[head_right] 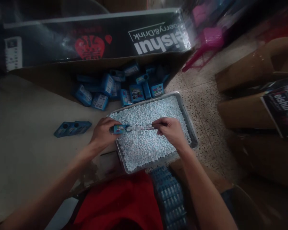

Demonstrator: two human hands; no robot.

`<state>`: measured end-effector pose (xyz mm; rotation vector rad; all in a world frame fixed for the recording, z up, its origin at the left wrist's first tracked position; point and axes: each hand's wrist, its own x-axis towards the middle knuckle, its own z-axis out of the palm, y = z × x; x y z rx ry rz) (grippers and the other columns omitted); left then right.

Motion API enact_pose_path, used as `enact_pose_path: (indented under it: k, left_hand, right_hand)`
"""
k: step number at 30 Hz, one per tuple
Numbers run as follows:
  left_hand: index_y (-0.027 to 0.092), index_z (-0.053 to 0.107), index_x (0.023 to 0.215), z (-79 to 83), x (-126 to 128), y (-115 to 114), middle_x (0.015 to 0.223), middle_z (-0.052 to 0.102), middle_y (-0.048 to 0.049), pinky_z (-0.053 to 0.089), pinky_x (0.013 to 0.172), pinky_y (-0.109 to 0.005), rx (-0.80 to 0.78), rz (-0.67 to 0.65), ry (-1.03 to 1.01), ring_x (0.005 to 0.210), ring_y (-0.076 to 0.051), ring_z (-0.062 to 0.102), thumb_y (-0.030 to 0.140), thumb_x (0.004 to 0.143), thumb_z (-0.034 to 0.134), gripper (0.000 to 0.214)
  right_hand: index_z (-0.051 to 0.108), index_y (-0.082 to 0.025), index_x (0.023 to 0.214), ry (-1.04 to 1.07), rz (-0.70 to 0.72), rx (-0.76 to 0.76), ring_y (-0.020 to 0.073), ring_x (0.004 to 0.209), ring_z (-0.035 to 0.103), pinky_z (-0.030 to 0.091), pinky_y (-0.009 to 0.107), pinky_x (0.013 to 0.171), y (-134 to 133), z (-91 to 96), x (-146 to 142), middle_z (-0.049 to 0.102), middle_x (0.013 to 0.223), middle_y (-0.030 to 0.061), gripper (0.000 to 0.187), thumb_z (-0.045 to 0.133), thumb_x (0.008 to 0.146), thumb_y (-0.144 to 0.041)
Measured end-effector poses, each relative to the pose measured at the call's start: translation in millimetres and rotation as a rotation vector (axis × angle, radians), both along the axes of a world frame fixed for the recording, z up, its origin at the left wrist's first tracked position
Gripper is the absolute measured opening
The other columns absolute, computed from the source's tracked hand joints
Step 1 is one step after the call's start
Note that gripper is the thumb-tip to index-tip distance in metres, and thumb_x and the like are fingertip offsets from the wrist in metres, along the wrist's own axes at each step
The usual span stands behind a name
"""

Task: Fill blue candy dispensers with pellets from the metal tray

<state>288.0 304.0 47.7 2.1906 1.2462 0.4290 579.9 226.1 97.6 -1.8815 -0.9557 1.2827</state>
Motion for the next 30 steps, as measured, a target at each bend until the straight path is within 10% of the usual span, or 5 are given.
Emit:
enact_pose_path:
  k: [9, 14, 21, 26, 30]
  left_hand:
    - [0.022, 0.076, 0.099, -5.5, 0, -3, 0.096, 0.068, -0.0059, 0.051, 0.089, -0.041, 0.035, -0.011, 0.015, 0.098, -0.028, 0.062, 0.015, 0.070, 0.076, 0.030]
    - [0.023, 0.074, 0.096, -8.8, -6, 0, 0.099, 0.071, -0.0052, 0.050, 0.093, -0.042, -0.026, 0.042, -0.080, 0.102, -0.028, 0.063, 0.014, 0.069, 0.078, 0.028]
    - [0.023, 0.074, 0.098, -20.0, -12, -4, 0.105, 0.072, -0.0034, 0.054, 0.092, -0.036, -0.442, 0.129, -0.437, 0.101, -0.023, 0.069, 0.018, 0.066, 0.085, 0.035]
    - [0.023, 0.074, 0.101, -12.9, -7, -3, 0.106, 0.073, -0.0027, 0.055, 0.093, -0.036, -0.401, 0.170, -0.351, 0.101, -0.023, 0.069, 0.021, 0.065, 0.088, 0.039]
    - [0.024, 0.074, 0.101, -1.5, -16, 6, 0.107, 0.072, -0.0040, 0.051, 0.098, -0.039, -0.172, 0.139, -0.132, 0.106, -0.026, 0.067, 0.024, 0.066, 0.088, 0.038]
  right_hand:
    - [0.082, -0.019, 0.089, -0.559, 0.316, 0.151, 0.0142, 0.061, 0.067, 0.048, 0.026, 0.060, 25, 63.5, -48, 0.076, 0.074, 0.0028, 0.022, 0.063, 0.082, -0.011]
    - [0.082, -0.022, 0.098, -0.538, 0.215, 0.162, 0.0161, 0.066, 0.069, 0.050, 0.026, 0.062, -6, 66.8, -29, 0.076, 0.079, 0.0028, 0.021, 0.064, 0.087, -0.022]
    - [0.081, -0.015, 0.083, -0.380, -0.378, -0.142, 0.0185, 0.050, 0.064, 0.046, 0.028, 0.049, -113, -70.2, 77, 0.072, 0.064, 0.0054, 0.034, 0.078, 0.067, -0.045]
    - [0.081, -0.016, 0.081, 0.036, -0.364, -0.080, 0.0136, 0.050, 0.056, 0.045, 0.026, 0.050, -78, -161.8, 13, 0.071, 0.063, 0.0027, 0.037, 0.083, 0.061, -0.048]
    - [0.081, -0.017, 0.084, 0.172, -0.355, -0.069, 0.0124, 0.053, 0.057, 0.045, 0.025, 0.052, -51, -163.3, -16, 0.074, 0.071, 0.0038, 0.037, 0.083, 0.063, -0.047]
